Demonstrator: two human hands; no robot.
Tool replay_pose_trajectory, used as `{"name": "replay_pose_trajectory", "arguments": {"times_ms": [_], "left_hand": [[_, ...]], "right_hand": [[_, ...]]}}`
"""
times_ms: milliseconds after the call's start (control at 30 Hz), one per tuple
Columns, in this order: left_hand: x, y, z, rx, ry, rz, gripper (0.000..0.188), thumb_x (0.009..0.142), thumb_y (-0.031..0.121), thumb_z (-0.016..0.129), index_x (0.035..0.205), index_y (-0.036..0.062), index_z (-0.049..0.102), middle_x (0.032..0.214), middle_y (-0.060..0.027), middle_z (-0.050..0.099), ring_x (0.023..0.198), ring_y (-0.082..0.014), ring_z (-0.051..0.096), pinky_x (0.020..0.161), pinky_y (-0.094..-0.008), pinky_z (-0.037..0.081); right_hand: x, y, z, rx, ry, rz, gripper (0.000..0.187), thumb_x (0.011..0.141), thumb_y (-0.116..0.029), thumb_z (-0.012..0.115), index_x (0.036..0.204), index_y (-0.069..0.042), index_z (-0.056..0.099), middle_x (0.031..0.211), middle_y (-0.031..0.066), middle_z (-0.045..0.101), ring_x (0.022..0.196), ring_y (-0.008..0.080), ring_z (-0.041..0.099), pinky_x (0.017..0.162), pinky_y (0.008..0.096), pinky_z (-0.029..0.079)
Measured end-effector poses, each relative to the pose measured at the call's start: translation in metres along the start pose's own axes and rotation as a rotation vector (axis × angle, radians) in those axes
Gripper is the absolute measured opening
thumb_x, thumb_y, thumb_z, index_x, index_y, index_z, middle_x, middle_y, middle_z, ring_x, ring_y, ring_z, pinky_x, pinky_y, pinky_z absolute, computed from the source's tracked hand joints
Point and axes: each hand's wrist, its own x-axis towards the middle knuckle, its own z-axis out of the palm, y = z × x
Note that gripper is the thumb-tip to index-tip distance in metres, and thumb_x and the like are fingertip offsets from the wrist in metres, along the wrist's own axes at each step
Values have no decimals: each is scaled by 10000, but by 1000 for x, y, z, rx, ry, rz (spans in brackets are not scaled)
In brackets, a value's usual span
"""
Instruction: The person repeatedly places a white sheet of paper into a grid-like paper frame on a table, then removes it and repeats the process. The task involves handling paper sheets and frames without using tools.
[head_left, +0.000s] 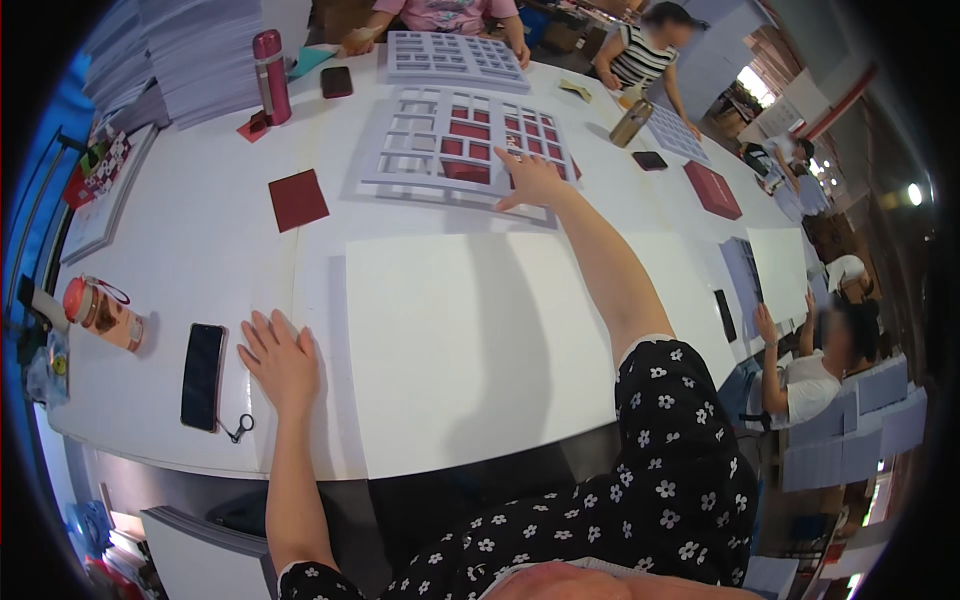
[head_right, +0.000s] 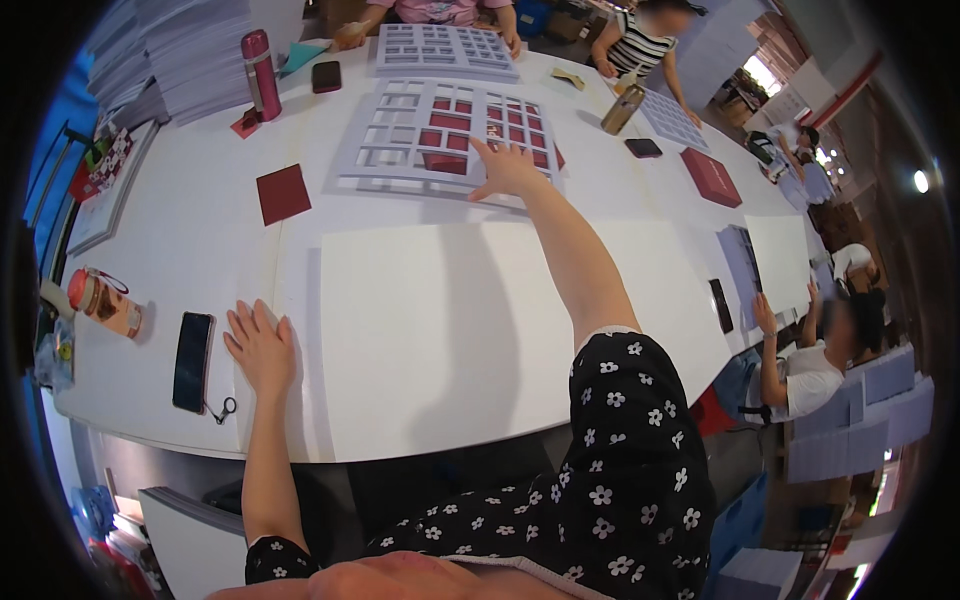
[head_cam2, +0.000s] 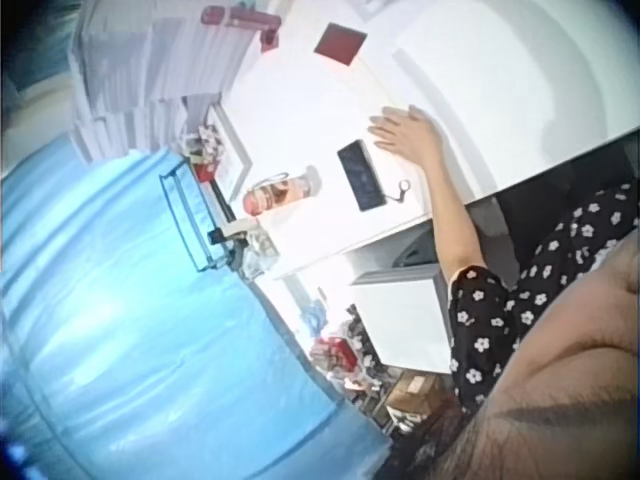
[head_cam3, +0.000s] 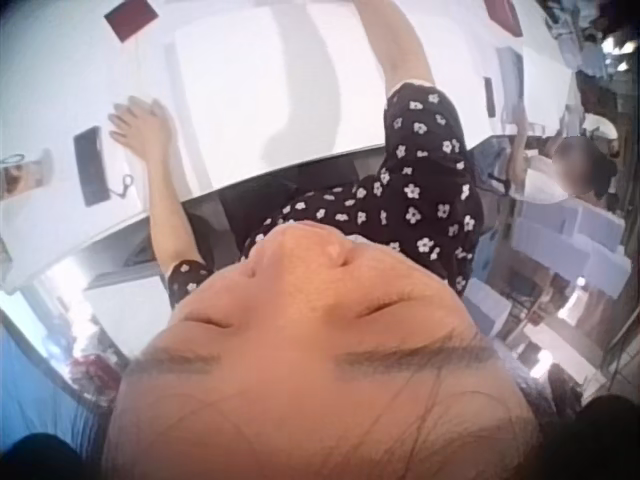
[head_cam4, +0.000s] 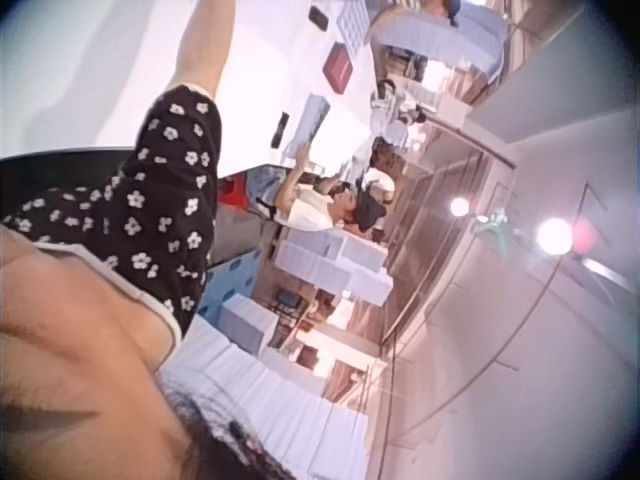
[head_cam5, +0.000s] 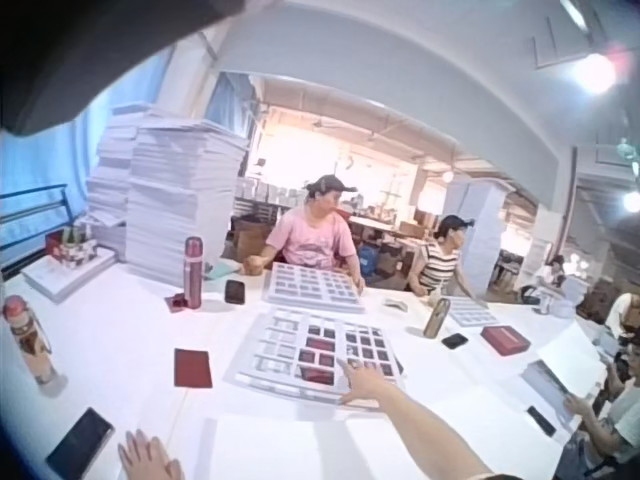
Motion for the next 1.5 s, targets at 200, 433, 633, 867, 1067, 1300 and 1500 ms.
{"name": "replay_pose_trajectory", "arguments": {"times_ms": [200, 433, 633, 867, 1067, 1300, 1500], "left_hand": [[-1, 0, -3, -1, 14, 13, 554, 986, 349, 523, 1417, 8, 465, 1516, -243, 382, 1463, -425, 250, 1162, -606, 187], [0, 1, -3, -15, -4, -5, 558, 984, 352, 525, 1421, 11, 461, 1526, -241, 374, 1468, -422, 241, 1167, -604, 180], [0, 1, -6, -24, 3, -9, 563, 974, 361, 536, 1413, 14, 473, 1524, -240, 381, 1464, -419, 254, 1168, -599, 189], [0, 2, 1, -16, 48, 3, 540, 983, 378, 534, 1398, 35, 491, 1505, -222, 406, 1442, -415, 295, 1150, -604, 222], [-5, -7, 1, -26, 45, -26, 533, 966, 384, 529, 1370, 36, 531, 1502, -229, 423, 1435, -427, 312, 1162, -598, 209], [-3, -2, 5, -73, 69, -6, 488, 947, 361, 552, 1336, 67, 566, 1460, -228, 468, 1427, -419, 324, 1171, -587, 214], [-15, -18, 10, -352, 177, -4, 356, 896, 230, 650, 1213, 68, 644, 1435, -239, 473, 1416, -408, 332, 1171, -527, 254]], "right_hand": [[41, -7, -6, -30, -250, 29, 1272, 617, -554, 874, 1603, -283, 117, 1440, 211, 507, 1327, 415, 483, 1066, 571, 355], [52, -9, -3, -104, -227, 15, 1178, 548, -461, 918, 1535, -228, 319, 1459, 281, 445, 1364, 459, 417, 1094, 681, 262], [16, -13, -17, -78, -44, 56, 1072, 542, -395, 915, 1470, -221, 406, 1325, 252, 544, 1303, 429, 470, 1073, 634, 301], [-89, -10, -63, 1, 174, -47, 996, 539, -381, 909, 1413, -202, 467, 1171, 206, 588, 1149, 388, 534, 1001, 513, 362], [-253, -40, -72, 89, 225, -259, 906, 564, -317, 894, 1372, -170, 511, 1114, 203, 566, 1138, 382, 501, 1010, 485, 355], [-395, -54, -63, 44, 155, -321, 869, 572, -286, 904, 1349, -159, 536, 1160, 200, 520, 1149, 395, 479, 1055, 520, 345], [-385, -69, -34, 94, 82, -397, 873, 574, -364, 909, 1342, -171, 540, 1141, 192, 542, 1135, 375, 495, 1011, 484, 375]]}}
